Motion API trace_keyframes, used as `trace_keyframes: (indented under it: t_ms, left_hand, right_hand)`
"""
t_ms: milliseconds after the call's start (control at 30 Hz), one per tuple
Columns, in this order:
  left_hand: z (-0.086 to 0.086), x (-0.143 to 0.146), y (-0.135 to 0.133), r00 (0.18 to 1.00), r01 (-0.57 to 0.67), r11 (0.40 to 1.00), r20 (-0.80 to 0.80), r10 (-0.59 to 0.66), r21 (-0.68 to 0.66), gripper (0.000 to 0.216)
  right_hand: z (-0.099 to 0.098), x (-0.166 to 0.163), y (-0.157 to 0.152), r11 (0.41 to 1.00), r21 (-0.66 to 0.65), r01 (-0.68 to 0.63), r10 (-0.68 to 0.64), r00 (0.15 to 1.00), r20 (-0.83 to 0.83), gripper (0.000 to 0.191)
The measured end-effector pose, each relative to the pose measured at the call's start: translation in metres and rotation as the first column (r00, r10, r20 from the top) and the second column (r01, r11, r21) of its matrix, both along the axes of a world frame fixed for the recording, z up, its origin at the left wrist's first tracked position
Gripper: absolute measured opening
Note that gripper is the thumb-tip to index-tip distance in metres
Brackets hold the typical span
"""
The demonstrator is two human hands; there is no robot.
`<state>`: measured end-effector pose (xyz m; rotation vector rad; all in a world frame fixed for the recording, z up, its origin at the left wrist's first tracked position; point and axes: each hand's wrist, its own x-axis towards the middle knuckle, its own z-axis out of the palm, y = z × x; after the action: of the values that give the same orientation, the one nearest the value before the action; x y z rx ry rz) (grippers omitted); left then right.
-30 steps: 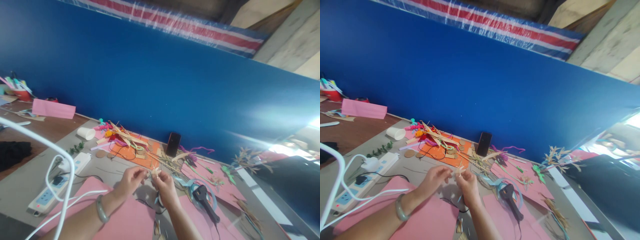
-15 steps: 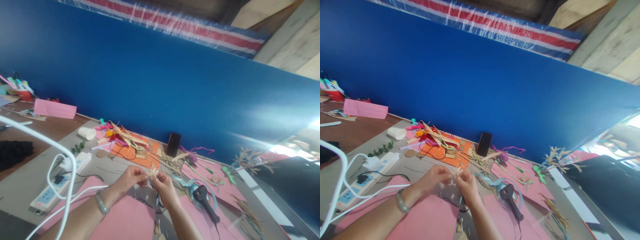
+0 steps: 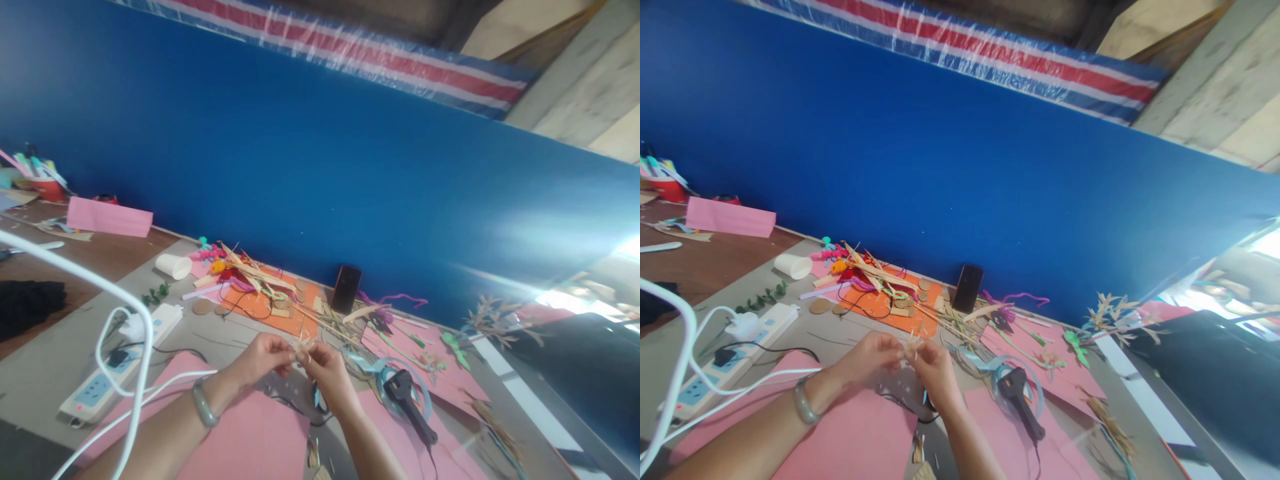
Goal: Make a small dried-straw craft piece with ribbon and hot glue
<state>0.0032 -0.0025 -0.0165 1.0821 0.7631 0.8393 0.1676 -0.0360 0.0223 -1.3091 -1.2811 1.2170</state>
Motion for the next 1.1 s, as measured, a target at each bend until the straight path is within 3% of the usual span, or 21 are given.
trace_keyframes:
  t_ms: [233,500,633,867,1000,1100]
  left_hand:
    - [0.005,0.003,-0.003,0.998,-0.046,0.999,0.045,0.045,0.025,0.026]
    - [-0.001,0.004,-0.002,0.995,-0.076,0.997,0.067,0.075,0.017,0.025]
    - [-0.002,0.005,-0.003,0.994,-0.078,0.997,0.083,0.076,0.019,0.026]
    - [-0.001,0.010,-0.005,0.994,-0.098,0.993,0.063,0.094,0.060,0.028]
    - [0.005,0.010,-0.010,0.988,-0.148,0.979,-0.020,0.152,0.139,0.032]
    - [0.010,0.006,-0.014,0.969,-0.192,0.949,-0.105,0.223,0.250,0.030]
  right_hand:
    - [-0.003,0.002,-0.001,0.993,-0.105,-0.046,0.031,0.990,-0.138,0.035]
    - [-0.004,0.000,-0.001,0.986,-0.155,-0.054,0.030,0.988,-0.153,0.038]
    - [-0.005,-0.002,-0.003,0.996,-0.091,0.007,-0.014,0.997,-0.070,0.033]
    - [-0.008,-0.004,-0.010,0.988,0.155,0.017,-0.032,0.995,0.098,0.028]
    - [-0.005,-0.006,-0.013,0.982,0.186,-0.033,0.007,0.990,0.139,0.027]
    - [-0.003,-0.010,-0.013,0.983,0.183,0.025,-0.050,0.989,0.136,0.028]
